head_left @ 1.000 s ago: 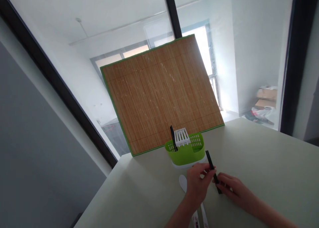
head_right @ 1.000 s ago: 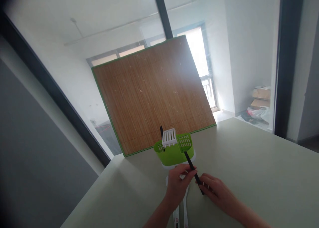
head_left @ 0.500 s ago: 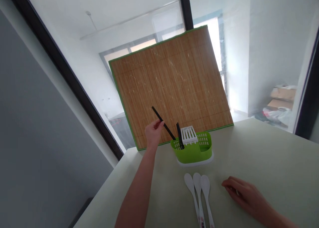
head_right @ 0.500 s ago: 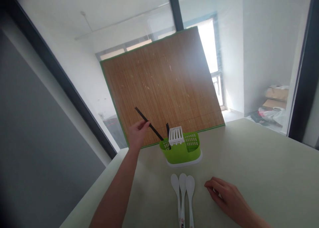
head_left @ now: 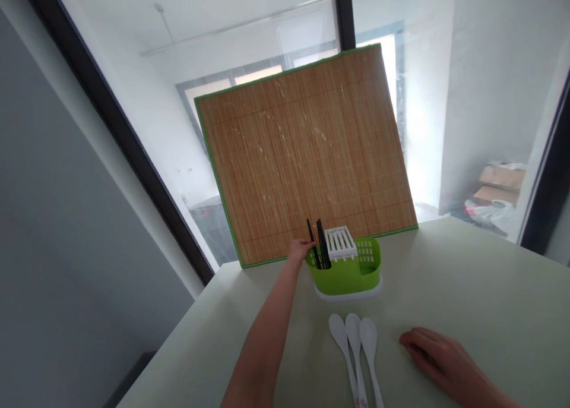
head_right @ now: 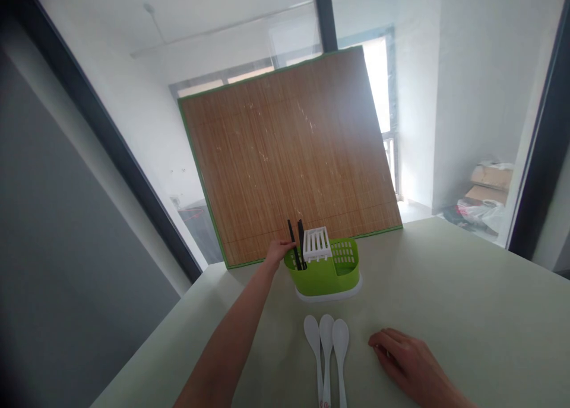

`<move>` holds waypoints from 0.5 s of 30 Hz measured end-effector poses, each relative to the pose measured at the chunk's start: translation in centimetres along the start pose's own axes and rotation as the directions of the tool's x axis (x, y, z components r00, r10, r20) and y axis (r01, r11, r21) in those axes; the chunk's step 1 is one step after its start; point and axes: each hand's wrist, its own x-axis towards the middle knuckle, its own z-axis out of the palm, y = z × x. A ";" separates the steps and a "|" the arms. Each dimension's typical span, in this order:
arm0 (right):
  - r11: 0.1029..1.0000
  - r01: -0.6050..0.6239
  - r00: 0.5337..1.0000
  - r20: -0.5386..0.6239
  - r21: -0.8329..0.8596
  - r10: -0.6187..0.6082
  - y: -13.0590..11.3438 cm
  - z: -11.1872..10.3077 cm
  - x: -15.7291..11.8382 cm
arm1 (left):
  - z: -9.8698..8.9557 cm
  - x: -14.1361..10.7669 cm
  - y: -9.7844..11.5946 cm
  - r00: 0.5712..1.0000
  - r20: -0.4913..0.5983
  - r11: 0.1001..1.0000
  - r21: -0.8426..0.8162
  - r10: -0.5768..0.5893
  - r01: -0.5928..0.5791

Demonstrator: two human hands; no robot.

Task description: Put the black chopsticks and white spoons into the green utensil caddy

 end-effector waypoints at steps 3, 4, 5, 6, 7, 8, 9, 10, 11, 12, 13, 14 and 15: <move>1.000 0.003 1.000 -0.007 -0.008 -0.004 0.1 0.1 0.0 | 0.7 0.5 -0.4 0.999 0.044 0.996 -0.082 -0.025 0.028; 1.000 0.004 1.000 -0.009 -0.010 -0.004 0.1 0.1 -0.1 | 0.8 0.7 -0.5 0.998 0.057 0.994 -0.103 -0.029 0.035; 1.000 0.004 1.000 -0.009 -0.011 -0.004 0.1 0.1 -0.1 | 0.9 0.7 -0.5 0.997 0.069 0.992 -0.121 -0.032 0.040; 1.000 0.003 1.000 -0.010 -0.012 -0.003 0.1 0.1 -0.1 | 1.0 0.8 -0.6 0.996 0.080 0.990 -0.135 -0.032 0.043; 1.000 0.002 1.000 -0.008 -0.013 -0.002 0.2 0.1 -0.1 | 1.0 0.8 -0.6 0.995 0.091 0.988 -0.147 -0.031 0.044; 1.000 0.001 1.000 -0.005 -0.013 -0.001 0.2 0.2 -0.1 | 1.1 0.8 -0.7 0.994 0.102 0.987 -0.156 -0.026 0.042; 1.000 0.000 1.000 -0.001 -0.015 0.000 0.2 0.2 -0.1 | 1.1 0.8 -0.8 0.994 0.112 0.986 -0.163 -0.020 0.038; 1.000 -0.002 1.000 0.003 -0.017 0.002 0.2 0.2 -0.1 | 1.1 0.8 -0.8 0.993 0.122 0.985 -0.168 -0.011 0.031; 1.000 -0.003 1.000 0.007 -0.019 0.003 0.1 0.2 -0.1 | 1.2 0.7 -0.9 0.991 0.131 0.985 -0.171 0.001 0.022; 1.000 -0.003 1.000 0.010 -0.021 0.004 0.1 0.2 -0.1 | 1.2 0.6 -1.0 0.990 0.141 0.985 -0.171 0.014 0.010; 1.000 -0.004 1.000 0.012 -0.022 0.004 0.1 0.2 0.0 | 1.3 0.5 -1.0 0.988 0.149 0.985 -0.170 0.030 -0.004; 1.000 -0.004 1.000 0.012 -0.023 0.004 0.0 0.2 0.0 | 1.4 0.4 -0.9 0.987 0.156 0.986 -0.168 0.046 -0.019; 1.000 -0.004 1.000 0.011 -0.024 0.004 0.0 0.2 0.0 | 1.5 0.4 -0.9 0.985 0.160 0.986 -0.164 0.062 -0.035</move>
